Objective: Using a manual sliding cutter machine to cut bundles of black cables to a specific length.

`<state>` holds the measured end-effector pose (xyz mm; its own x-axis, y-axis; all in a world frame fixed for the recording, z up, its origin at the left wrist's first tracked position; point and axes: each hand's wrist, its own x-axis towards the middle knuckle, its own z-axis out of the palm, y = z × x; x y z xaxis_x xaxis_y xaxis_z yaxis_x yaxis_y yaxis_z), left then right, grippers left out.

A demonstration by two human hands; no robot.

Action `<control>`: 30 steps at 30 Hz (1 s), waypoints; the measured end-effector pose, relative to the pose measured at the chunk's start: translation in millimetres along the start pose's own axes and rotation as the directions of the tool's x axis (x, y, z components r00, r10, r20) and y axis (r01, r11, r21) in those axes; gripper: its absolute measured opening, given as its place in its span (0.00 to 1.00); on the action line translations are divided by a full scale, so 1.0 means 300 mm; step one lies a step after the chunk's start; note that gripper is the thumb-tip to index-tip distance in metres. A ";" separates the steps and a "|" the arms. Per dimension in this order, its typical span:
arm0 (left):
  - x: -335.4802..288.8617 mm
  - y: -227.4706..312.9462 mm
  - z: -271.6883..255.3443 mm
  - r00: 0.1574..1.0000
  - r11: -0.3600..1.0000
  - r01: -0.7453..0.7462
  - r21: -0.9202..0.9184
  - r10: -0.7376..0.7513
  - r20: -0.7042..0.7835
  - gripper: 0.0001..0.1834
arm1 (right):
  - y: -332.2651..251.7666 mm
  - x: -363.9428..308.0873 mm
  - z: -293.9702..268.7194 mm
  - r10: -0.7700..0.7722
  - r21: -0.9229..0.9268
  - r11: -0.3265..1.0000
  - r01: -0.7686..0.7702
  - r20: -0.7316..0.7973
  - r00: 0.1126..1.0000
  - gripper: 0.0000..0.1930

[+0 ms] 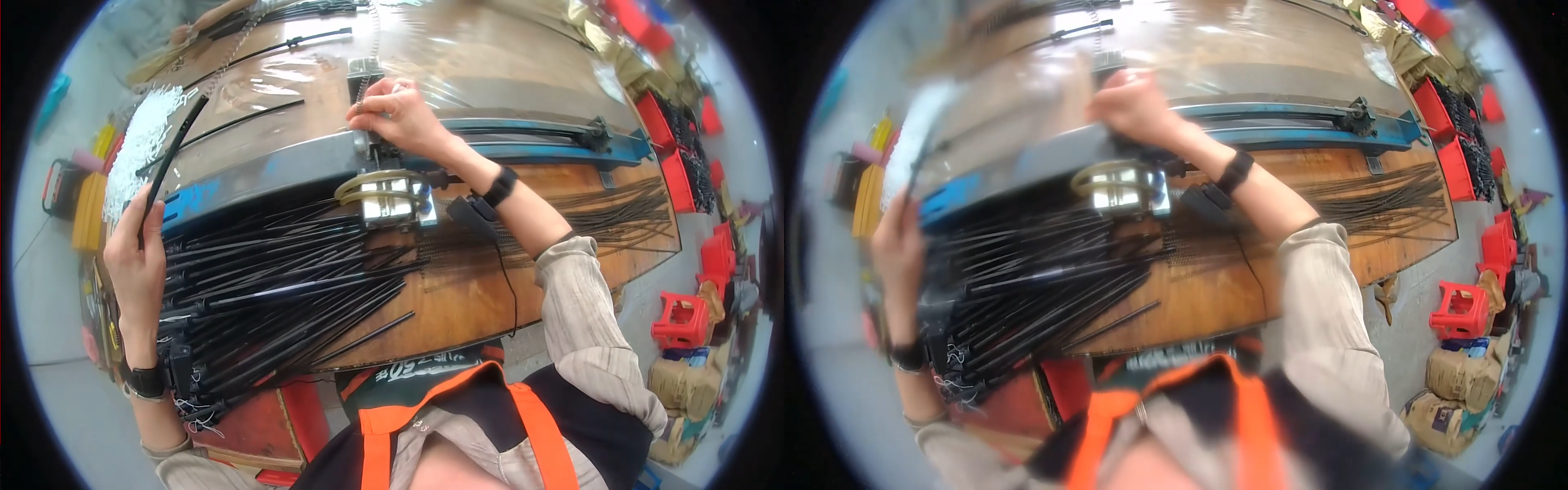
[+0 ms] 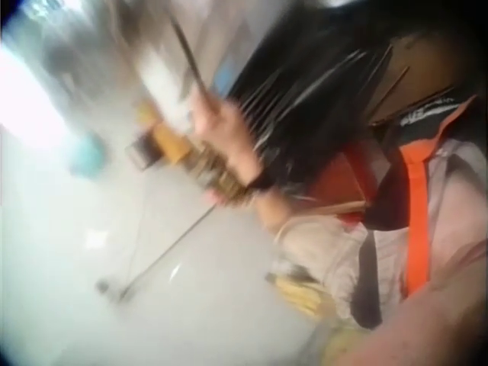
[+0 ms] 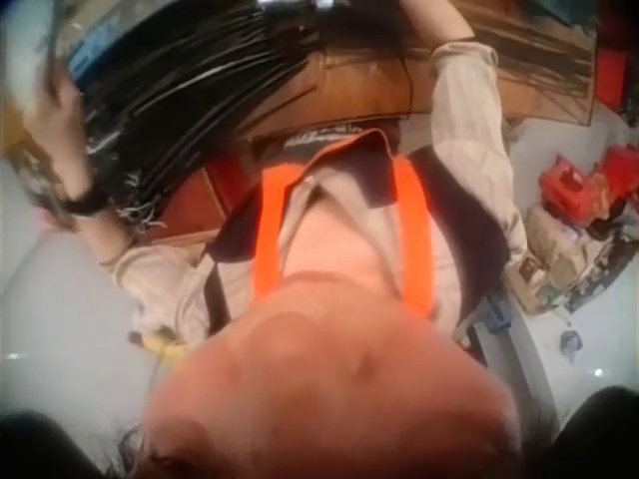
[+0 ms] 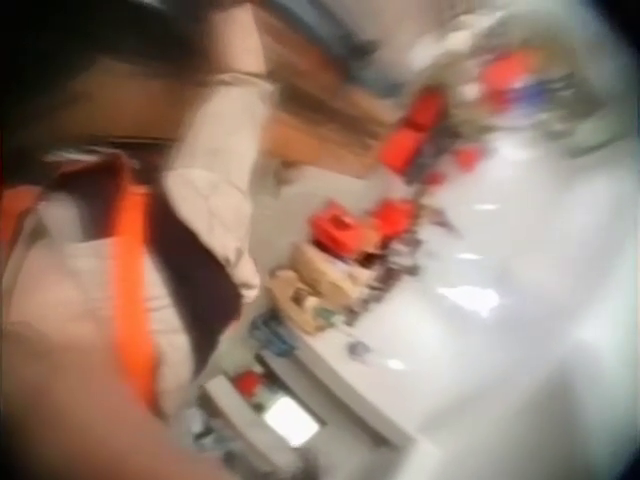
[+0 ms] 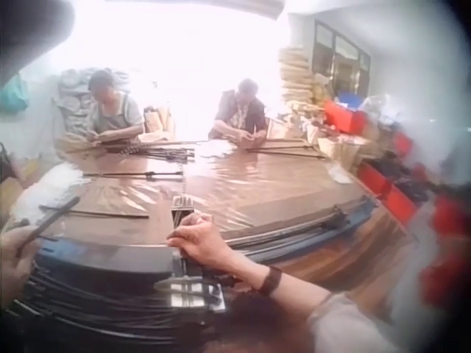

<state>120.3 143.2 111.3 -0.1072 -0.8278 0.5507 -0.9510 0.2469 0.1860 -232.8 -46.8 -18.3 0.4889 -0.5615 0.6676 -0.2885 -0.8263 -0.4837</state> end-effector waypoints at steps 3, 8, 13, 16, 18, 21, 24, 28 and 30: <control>-0.029 -0.021 0.025 0.999 1.000 0.031 -0.004 -0.031 0.015 0.15 | -0.023 0.047 0.025 -0.032 -0.177 0.983 0.059 0.153 0.988 0.07; 0.009 0.023 0.083 0.998 0.999 0.045 0.008 -0.045 0.037 0.15 | -0.058 0.057 0.006 -0.206 -0.588 0.750 0.304 0.229 0.951 0.02; 0.045 -0.035 0.164 0.993 0.993 -0.111 -0.042 0.112 0.040 0.15 | 0.072 -0.229 -0.289 -0.114 -0.746 0.657 0.107 0.042 0.993 0.06; 0.055 -0.049 0.228 0.966 0.981 -0.195 -0.012 0.194 0.170 0.14 | 0.091 -0.402 -0.543 0.062 -0.839 0.539 -0.080 -0.055 0.997 0.08; 0.109 0.028 0.364 0.921 0.945 -0.326 -0.022 0.323 0.220 0.10 | 0.116 -0.496 -0.690 0.116 -0.910 0.401 -0.109 -0.067 0.991 0.05; 0.222 0.194 0.566 0.872 0.890 -0.413 -0.195 0.448 0.198 0.08 | 0.167 -0.579 -0.788 0.128 -0.862 0.483 -0.153 -0.104 0.986 0.03; 0.254 0.230 0.633 0.890 0.936 -0.308 -0.171 0.347 0.295 0.11 | 0.217 -0.644 -0.802 0.080 -0.851 0.491 -0.184 -0.166 0.983 0.03; 0.229 0.211 0.640 0.896 0.944 -0.243 -0.223 0.307 0.322 0.12 | 0.230 -0.641 -0.770 0.167 -0.774 0.567 -0.282 -0.227 0.959 0.04; 0.227 0.222 0.668 0.887 0.949 -0.225 -0.220 0.293 0.357 0.14 | 0.229 -0.634 -0.761 0.146 -0.776 0.570 -0.272 -0.231 0.962 0.04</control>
<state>-8.4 2.3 -1.9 -0.4772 -0.8417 0.2527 -0.8147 0.5315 0.2321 -533.5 -6.7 -49.2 0.2385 -0.6710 0.7020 -0.9359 -0.3517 -0.0183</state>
